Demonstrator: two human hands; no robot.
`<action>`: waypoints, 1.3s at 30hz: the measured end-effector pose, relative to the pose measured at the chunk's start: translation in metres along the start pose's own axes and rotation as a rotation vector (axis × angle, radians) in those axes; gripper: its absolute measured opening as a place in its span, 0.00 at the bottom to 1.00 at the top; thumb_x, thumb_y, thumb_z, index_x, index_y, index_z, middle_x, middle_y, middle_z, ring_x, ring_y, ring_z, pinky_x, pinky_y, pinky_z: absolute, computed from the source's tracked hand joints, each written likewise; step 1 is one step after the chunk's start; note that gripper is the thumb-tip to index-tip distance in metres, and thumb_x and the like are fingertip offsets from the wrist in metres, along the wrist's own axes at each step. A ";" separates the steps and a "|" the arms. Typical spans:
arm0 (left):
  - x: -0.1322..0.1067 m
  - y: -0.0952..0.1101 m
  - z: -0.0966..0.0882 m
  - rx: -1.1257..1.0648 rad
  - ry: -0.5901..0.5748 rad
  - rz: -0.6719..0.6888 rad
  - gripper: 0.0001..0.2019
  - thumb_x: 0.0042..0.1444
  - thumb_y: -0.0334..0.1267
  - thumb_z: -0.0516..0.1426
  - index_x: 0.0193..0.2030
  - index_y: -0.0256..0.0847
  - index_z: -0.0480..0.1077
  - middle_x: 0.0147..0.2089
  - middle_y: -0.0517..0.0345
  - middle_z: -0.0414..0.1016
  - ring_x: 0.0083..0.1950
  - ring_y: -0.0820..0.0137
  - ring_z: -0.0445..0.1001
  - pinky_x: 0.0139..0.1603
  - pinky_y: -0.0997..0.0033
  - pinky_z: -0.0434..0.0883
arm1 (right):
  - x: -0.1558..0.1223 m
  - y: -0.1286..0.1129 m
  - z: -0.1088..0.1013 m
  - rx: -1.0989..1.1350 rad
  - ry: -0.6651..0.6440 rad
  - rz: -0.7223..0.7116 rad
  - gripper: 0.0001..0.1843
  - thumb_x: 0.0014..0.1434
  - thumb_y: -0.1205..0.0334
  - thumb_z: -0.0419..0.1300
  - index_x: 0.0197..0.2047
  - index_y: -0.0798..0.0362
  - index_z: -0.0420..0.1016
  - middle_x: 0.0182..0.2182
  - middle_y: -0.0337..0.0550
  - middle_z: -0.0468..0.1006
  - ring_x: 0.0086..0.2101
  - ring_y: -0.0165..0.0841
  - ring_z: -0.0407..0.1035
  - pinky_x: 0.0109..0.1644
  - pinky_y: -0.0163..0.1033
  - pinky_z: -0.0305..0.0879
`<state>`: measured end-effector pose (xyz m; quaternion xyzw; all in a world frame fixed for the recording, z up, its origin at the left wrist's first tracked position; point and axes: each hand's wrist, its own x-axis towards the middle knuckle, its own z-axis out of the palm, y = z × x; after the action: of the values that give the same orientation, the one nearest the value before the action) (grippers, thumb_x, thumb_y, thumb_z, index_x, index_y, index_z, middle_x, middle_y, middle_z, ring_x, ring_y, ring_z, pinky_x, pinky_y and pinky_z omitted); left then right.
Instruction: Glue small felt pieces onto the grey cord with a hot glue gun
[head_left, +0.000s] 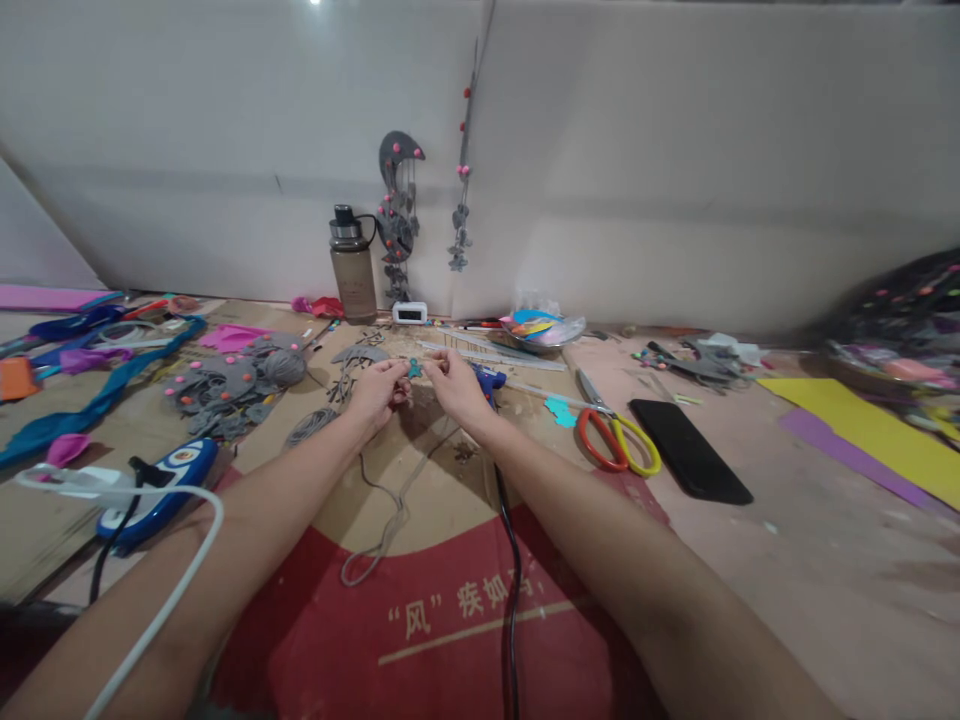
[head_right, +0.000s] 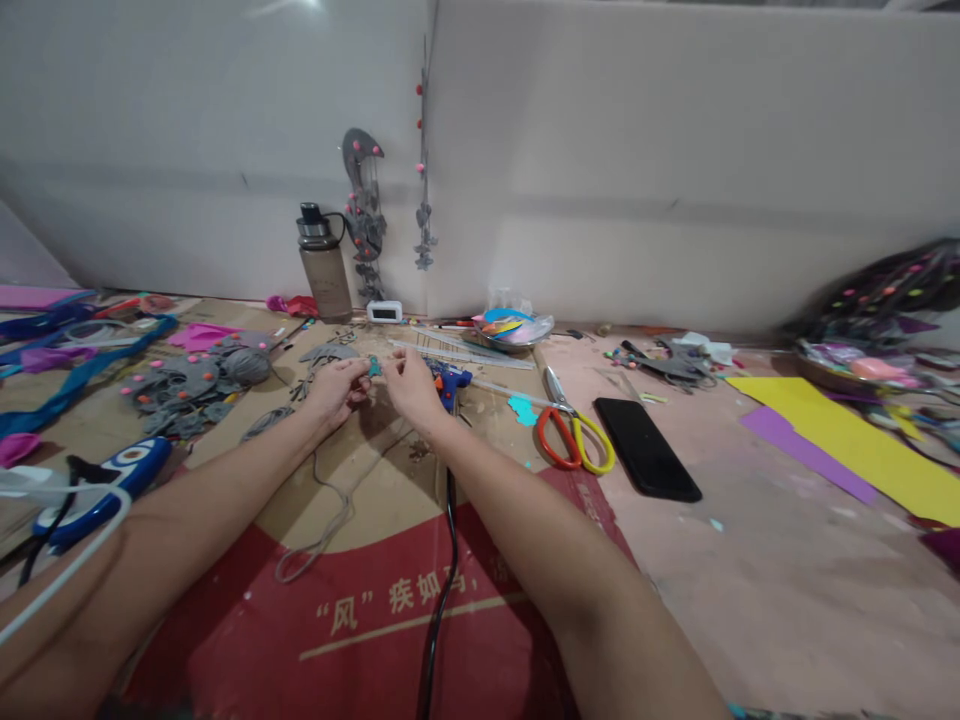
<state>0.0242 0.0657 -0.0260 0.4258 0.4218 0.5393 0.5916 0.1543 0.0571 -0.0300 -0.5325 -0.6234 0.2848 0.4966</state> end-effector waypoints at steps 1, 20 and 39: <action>0.000 0.000 0.000 -0.009 0.017 0.010 0.10 0.39 0.37 0.63 0.24 0.36 0.65 0.15 0.65 0.63 0.15 0.81 0.58 0.13 0.83 0.47 | 0.000 -0.003 -0.002 -0.048 -0.002 -0.018 0.12 0.55 0.58 0.53 0.41 0.55 0.67 0.31 0.40 0.71 0.33 0.30 0.65 0.41 0.37 0.60; 0.005 -0.012 -0.003 0.017 0.114 0.086 0.09 0.41 0.37 0.62 0.26 0.37 0.67 0.16 0.64 0.65 0.15 0.79 0.61 0.14 0.81 0.51 | -0.022 0.016 -0.064 -0.646 0.061 0.296 0.25 0.50 0.44 0.57 0.39 0.59 0.70 0.38 0.65 0.75 0.38 0.48 0.71 0.35 0.44 0.61; 0.005 -0.007 -0.005 -0.104 0.120 0.060 0.12 0.38 0.37 0.65 0.28 0.36 0.68 0.19 0.64 0.67 0.18 0.80 0.65 0.15 0.83 0.55 | -0.009 0.014 -0.052 0.104 0.081 0.281 0.14 0.51 0.57 0.52 0.39 0.55 0.68 0.31 0.40 0.73 0.24 0.26 0.65 0.26 0.32 0.63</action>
<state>0.0221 0.0701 -0.0342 0.3739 0.4146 0.6026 0.5702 0.2071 0.0438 -0.0276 -0.5990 -0.5066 0.3619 0.5035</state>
